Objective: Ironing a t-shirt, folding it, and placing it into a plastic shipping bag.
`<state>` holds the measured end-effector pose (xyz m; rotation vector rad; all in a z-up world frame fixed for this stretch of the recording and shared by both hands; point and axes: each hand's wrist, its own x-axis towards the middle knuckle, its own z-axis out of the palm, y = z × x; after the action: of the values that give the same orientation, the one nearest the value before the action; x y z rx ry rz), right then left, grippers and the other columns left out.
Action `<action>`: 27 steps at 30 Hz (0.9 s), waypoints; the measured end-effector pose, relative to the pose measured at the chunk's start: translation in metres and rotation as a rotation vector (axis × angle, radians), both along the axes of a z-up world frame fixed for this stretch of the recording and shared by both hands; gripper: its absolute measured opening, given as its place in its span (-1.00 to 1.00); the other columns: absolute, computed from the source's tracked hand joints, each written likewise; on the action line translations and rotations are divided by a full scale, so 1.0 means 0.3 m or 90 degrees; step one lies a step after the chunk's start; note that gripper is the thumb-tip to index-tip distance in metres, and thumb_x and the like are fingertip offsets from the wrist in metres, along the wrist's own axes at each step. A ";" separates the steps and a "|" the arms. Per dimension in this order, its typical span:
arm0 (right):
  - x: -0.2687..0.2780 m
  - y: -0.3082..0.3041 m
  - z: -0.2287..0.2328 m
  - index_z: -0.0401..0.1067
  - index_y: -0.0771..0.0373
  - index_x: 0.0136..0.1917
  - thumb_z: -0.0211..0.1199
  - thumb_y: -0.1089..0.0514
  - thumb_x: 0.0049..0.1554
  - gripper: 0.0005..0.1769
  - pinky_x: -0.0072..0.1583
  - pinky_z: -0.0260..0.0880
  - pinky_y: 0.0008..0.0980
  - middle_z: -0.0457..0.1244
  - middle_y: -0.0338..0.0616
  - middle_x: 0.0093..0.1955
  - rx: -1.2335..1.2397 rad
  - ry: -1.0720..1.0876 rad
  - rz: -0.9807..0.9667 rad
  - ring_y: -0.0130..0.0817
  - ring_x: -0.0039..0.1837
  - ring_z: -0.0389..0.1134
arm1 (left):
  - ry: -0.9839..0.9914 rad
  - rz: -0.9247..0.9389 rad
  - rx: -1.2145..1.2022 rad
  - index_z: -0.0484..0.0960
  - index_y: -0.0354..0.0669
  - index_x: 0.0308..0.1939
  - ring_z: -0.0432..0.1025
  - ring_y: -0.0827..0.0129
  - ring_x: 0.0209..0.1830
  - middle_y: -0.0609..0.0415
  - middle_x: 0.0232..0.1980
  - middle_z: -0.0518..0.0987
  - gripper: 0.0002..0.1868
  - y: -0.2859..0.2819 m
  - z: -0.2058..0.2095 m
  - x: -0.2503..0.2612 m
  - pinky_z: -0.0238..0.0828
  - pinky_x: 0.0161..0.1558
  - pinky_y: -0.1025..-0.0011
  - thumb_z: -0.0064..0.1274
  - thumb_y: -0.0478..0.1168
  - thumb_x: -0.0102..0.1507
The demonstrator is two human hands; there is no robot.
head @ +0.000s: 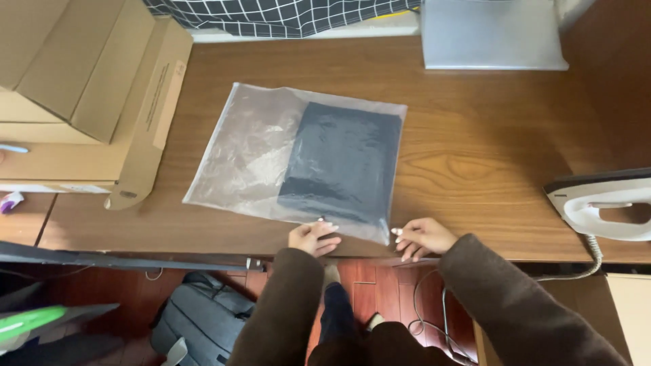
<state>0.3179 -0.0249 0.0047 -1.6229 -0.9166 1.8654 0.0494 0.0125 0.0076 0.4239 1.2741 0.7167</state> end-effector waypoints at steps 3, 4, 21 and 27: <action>0.050 0.021 0.051 0.31 0.57 -0.15 0.10 0.23 0.01 -0.73 -0.38 0.42 -0.31 0.27 0.39 -0.22 0.014 -0.056 -0.037 -0.06 -0.35 0.36 | 0.083 -0.020 0.024 0.37 -0.42 -0.08 0.45 -0.12 -0.30 -0.34 -0.18 0.50 -0.69 -0.005 -0.006 -0.116 0.48 -0.32 0.15 -0.06 -0.30 0.15; 0.083 0.036 0.031 0.31 0.57 -0.15 0.10 0.23 0.01 -0.73 -0.38 0.42 -0.31 0.27 0.39 -0.22 0.014 -0.056 -0.033 -0.06 -0.35 0.36 | 0.084 -0.016 0.024 0.37 -0.42 -0.08 0.45 -0.12 -0.30 -0.34 -0.18 0.50 -0.69 0.005 -0.040 -0.171 0.48 -0.32 0.15 -0.06 -0.30 0.15; 0.048 0.518 0.135 0.32 0.54 -0.06 0.07 0.21 0.05 -0.71 -0.28 0.41 -0.30 0.27 0.31 -0.21 0.126 -0.170 -0.048 -0.08 -0.26 0.35 | 0.689 -0.178 0.095 0.64 0.19 -0.27 0.49 0.23 -0.28 0.14 -0.27 0.59 -0.79 0.491 -0.197 -0.743 0.43 -0.25 0.33 0.11 0.01 0.04; -0.064 0.713 0.102 0.24 0.48 0.11 0.08 0.23 0.06 -0.63 -0.13 0.40 -0.20 0.23 0.34 -0.08 0.159 -0.114 -0.109 -0.01 -0.12 0.33 | 0.483 -0.057 0.122 0.61 -0.09 -0.27 0.49 0.21 -0.49 -0.12 -0.31 0.57 -0.80 0.617 -0.061 -0.730 0.47 -0.43 0.39 0.07 -0.22 0.02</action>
<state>0.2987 0.1891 0.0352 -1.6740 -1.0062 1.4481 -0.1697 0.1975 -0.0108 0.9639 1.8825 0.6211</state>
